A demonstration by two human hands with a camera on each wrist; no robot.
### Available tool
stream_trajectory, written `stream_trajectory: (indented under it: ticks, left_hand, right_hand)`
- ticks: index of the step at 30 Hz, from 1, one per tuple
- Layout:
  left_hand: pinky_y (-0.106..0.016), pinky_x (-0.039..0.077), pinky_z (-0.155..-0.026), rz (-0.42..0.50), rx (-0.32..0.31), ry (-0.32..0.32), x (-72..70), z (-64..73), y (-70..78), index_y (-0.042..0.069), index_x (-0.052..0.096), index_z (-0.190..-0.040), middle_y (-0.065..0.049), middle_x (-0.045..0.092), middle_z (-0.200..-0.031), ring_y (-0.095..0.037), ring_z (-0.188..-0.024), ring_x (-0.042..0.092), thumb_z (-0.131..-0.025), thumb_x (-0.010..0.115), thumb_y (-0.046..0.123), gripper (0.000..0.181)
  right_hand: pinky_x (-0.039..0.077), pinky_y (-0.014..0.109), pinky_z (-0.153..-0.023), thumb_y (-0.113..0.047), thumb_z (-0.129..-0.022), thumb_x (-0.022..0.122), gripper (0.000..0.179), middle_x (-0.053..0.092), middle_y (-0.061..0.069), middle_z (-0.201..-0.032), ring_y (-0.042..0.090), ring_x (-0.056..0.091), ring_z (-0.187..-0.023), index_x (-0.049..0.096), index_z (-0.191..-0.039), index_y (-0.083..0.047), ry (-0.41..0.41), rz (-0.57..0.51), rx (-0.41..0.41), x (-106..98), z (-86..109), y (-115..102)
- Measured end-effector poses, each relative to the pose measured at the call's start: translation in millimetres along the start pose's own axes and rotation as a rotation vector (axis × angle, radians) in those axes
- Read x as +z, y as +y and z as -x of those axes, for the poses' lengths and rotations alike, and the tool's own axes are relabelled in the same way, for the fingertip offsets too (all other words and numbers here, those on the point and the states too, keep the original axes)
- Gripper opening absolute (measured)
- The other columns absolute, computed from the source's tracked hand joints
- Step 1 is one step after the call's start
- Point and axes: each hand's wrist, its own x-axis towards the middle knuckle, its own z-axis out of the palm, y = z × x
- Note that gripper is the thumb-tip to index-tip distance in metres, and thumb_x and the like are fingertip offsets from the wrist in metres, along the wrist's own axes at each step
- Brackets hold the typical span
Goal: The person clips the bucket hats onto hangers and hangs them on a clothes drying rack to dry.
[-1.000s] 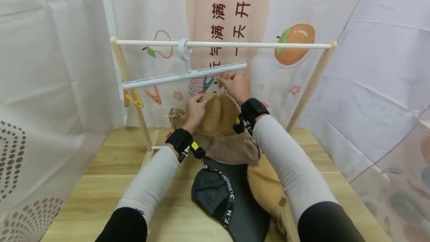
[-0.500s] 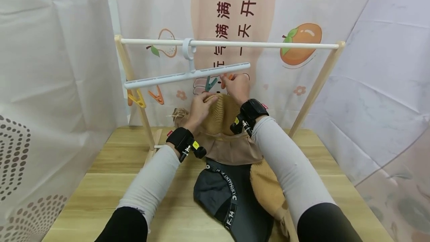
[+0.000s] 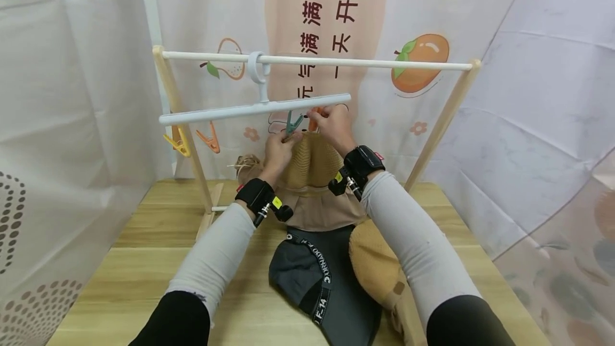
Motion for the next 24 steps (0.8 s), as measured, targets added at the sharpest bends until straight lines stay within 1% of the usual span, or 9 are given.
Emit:
stream_trajectory:
  ticks: [2,5,8,11,14,16,18,20,24]
  left_hand:
    - [-0.023,0.035,-0.062,-0.027,-0.009,-0.007,0.4,0.6,-0.8,0.000,0.073,-0.102,-0.008,0.063,-0.080,-0.013,-0.071,0.048,-0.092,0.066,0.031,0.034]
    - [-0.026,0.033,-0.062,-0.023,-0.004,-0.030,0.1,0.6,-2.2,-0.002,0.072,-0.102,-0.007,0.055,-0.077,-0.017,-0.069,0.043,-0.093,0.063,0.032,0.037]
    - [-0.027,0.040,-0.074,0.012,-0.003,-0.055,-1.2,-0.7,-3.4,0.001,0.072,-0.111,-0.010,0.068,-0.099,-0.018,-0.086,0.054,-0.096,0.061,0.030,0.034]
    - [-0.031,0.045,-0.093,0.050,-0.003,-0.064,-3.5,-2.4,-3.5,0.006,0.069,-0.121,-0.013,0.067,-0.124,-0.021,-0.114,0.060,-0.100,0.056,0.018,0.028]
    - [-0.032,0.045,-0.099,0.089,0.004,-0.056,-5.6,-3.7,-3.4,0.007,0.066,-0.125,-0.015,0.066,-0.127,-0.024,-0.124,0.058,-0.100,0.052,0.007,0.029]
    - [-0.029,0.044,-0.091,0.095,0.016,-0.036,-6.1,-4.3,-3.3,0.007,0.069,-0.122,-0.015,0.068,-0.122,-0.023,-0.115,0.061,-0.099,0.055,0.009,0.027]
    - [-0.027,0.042,-0.080,0.087,0.023,-0.011,-5.7,-4.2,-2.3,0.005,0.073,-0.113,-0.015,0.072,-0.111,-0.020,-0.098,0.061,-0.097,0.060,0.018,0.024]
    - [-0.026,0.038,-0.074,0.083,0.018,0.005,-4.8,-3.7,-1.7,0.004,0.074,-0.107,-0.015,0.072,-0.102,-0.018,-0.086,0.056,-0.095,0.064,0.027,0.028]
    - [-0.029,0.046,-0.082,0.106,-0.011,0.004,-2.6,-4.3,-2.0,0.004,0.072,-0.107,-0.014,0.072,-0.105,-0.019,-0.093,0.062,-0.088,0.068,0.036,0.037]
  right_hand:
    - [0.026,0.022,-0.049,-0.023,-0.095,0.065,0.034,0.064,0.011,-0.071,0.010,0.038,-0.053,0.073,-0.077,0.005,-0.009,0.033,-0.024,0.8,1.2,0.6]
    - [0.028,0.022,-0.052,-0.023,-0.096,0.064,0.030,0.070,0.013,-0.082,0.012,0.043,-0.060,0.076,-0.087,0.002,-0.039,0.086,-0.032,0.8,2.4,0.6]
    - [0.029,0.022,-0.053,-0.023,-0.097,0.062,0.028,0.073,0.014,-0.091,0.013,0.044,-0.062,0.077,-0.092,0.000,-0.066,0.121,-0.040,0.5,2.4,-0.2]
    - [0.029,0.021,-0.052,-0.022,-0.097,0.062,0.028,0.071,0.015,-0.087,0.012,0.042,-0.059,0.077,-0.089,0.000,-0.075,0.125,-0.058,0.2,1.9,-1.2]
    - [0.029,0.021,-0.051,-0.022,-0.096,0.063,0.029,0.068,0.012,-0.078,0.011,0.040,-0.056,0.076,-0.084,0.001,-0.073,0.131,-0.080,0.4,1.1,-2.6]
    - [0.029,0.021,-0.050,-0.023,-0.096,0.063,0.030,0.063,0.008,-0.071,0.011,0.039,-0.054,0.076,-0.082,0.000,-0.076,0.131,-0.077,0.5,0.8,-3.0]
    - [0.028,0.021,-0.049,-0.024,-0.096,0.063,0.032,0.057,0.005,-0.065,0.010,0.037,-0.051,0.075,-0.081,0.000,-0.081,0.125,-0.061,0.2,0.6,-2.3]
    - [0.029,0.022,-0.048,-0.024,-0.096,0.064,0.027,0.057,0.004,-0.064,0.009,0.037,-0.049,0.074,-0.088,0.000,-0.089,0.083,-0.050,0.2,0.7,-0.8]
    - [0.032,0.021,-0.050,-0.023,-0.094,0.066,0.024,0.068,0.012,-0.075,0.008,0.042,-0.051,0.073,-0.101,-0.001,-0.085,-0.010,-0.021,0.5,2.4,2.7]
